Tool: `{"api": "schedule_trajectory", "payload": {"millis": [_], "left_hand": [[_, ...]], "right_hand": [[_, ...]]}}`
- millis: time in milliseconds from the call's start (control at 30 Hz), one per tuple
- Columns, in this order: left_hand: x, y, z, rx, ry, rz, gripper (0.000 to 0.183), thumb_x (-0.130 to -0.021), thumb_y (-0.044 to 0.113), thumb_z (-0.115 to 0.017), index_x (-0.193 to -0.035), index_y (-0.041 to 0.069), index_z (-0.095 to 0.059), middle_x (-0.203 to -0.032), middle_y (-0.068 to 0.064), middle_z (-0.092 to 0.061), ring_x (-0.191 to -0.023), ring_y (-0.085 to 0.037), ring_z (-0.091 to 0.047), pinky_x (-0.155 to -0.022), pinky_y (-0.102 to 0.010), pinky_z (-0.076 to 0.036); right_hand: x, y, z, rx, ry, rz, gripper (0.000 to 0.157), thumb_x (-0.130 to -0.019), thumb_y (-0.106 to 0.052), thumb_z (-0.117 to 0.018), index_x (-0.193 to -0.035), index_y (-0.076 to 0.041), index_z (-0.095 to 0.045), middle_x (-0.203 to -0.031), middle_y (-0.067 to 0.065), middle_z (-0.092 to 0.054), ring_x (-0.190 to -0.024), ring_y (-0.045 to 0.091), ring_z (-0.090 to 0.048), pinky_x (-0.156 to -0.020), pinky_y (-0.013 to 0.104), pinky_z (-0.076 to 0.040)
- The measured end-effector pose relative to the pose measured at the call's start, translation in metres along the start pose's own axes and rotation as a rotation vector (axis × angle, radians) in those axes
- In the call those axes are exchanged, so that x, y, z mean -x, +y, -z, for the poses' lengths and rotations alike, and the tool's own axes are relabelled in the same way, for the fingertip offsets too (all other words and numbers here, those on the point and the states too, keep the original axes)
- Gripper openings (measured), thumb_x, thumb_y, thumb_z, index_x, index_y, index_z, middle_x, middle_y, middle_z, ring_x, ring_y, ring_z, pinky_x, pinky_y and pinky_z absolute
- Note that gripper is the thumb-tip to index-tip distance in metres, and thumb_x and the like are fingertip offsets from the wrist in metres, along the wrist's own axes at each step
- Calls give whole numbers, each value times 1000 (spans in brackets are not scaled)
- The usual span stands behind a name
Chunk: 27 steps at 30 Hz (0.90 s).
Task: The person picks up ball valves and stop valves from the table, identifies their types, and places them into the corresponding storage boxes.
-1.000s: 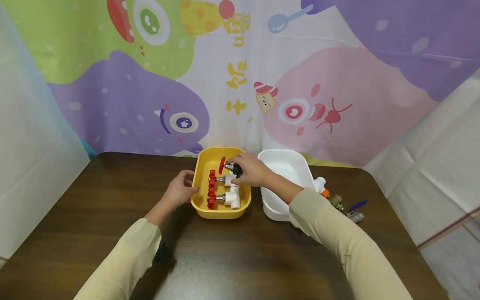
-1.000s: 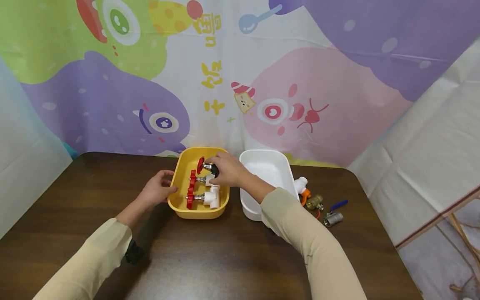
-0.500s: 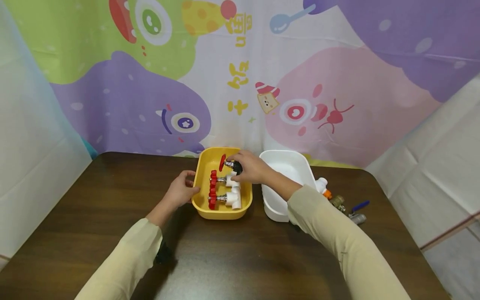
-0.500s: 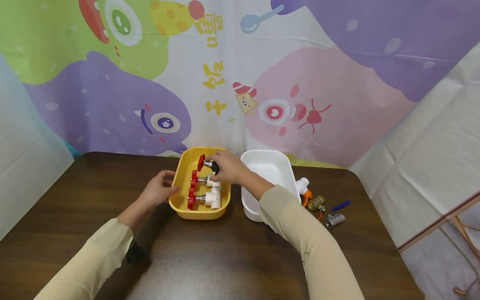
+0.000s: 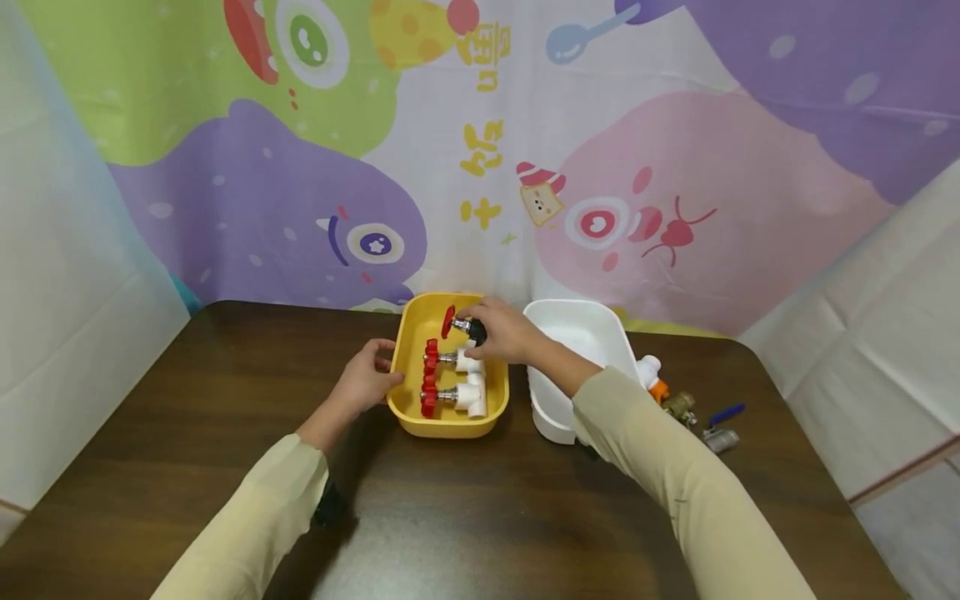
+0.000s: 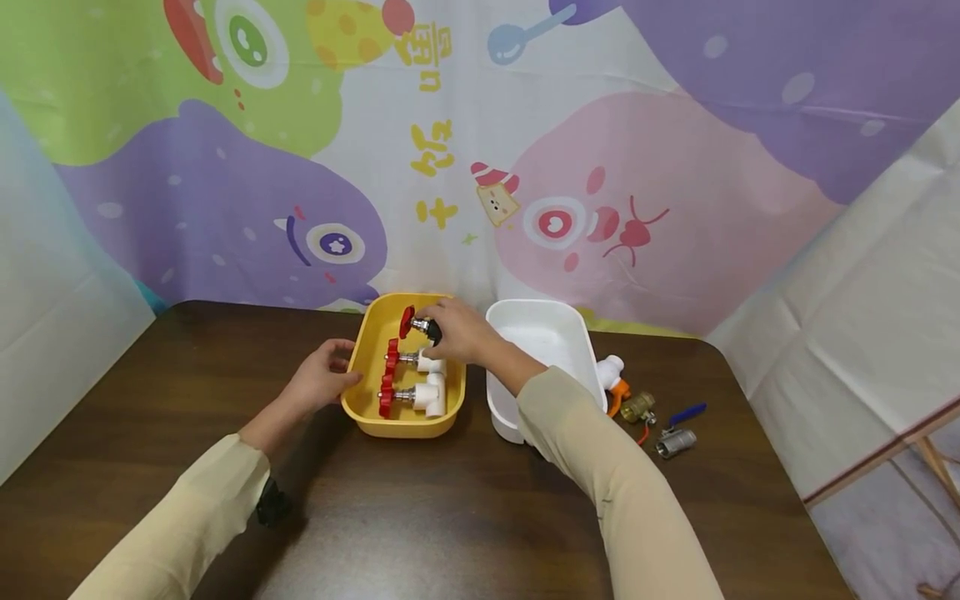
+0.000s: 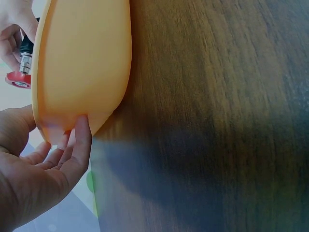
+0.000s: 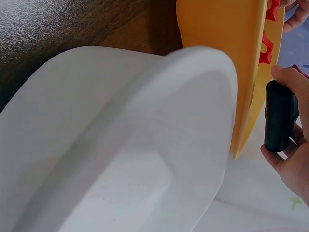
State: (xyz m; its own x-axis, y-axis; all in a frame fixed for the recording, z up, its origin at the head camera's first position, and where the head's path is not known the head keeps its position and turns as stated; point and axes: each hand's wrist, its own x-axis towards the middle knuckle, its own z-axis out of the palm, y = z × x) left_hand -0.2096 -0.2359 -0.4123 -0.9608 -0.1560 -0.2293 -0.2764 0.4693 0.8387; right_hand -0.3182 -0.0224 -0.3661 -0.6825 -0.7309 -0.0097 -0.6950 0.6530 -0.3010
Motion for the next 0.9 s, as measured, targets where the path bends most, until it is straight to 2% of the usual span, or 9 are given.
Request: {"api": "schedule_trajectory", "payload": {"millis": [167, 467, 900], "left_hand": [[1, 2, 0, -3, -1, -1, 52, -90, 9, -59, -135, 6, -34, -114, -21, -50, -90, -31, -61, -67, -35, -59], [2, 5, 1, -1, 14, 7, 52, -89, 8, -59, -136, 6, -34, -114, -21, -50, -91, -31, -61, -68, -35, -59], [2, 1, 0, 5, 13, 9, 51, -89, 8, -59, -134, 7, -36, -113, -20, -51, -92, -31, -62, -67, -34, -59]], "right_hand": [[-3, 2, -1, -14, 1, -21, 58, -79, -31, -73, -131, -14, -53, -132, 10, -50, -123, 26, -45, -106, 40, -40], [-11, 4, -2, -6, 24, 1, 58, -79, -31, -74, -131, -14, -54, -129, 12, -52, -119, 27, -48, -103, 40, -41], [-19, 6, -8, -16, 6, -22, 60, -78, -32, -74, -131, -13, -54, -127, 13, -52, -116, 27, -49, -103, 40, -42]]}}
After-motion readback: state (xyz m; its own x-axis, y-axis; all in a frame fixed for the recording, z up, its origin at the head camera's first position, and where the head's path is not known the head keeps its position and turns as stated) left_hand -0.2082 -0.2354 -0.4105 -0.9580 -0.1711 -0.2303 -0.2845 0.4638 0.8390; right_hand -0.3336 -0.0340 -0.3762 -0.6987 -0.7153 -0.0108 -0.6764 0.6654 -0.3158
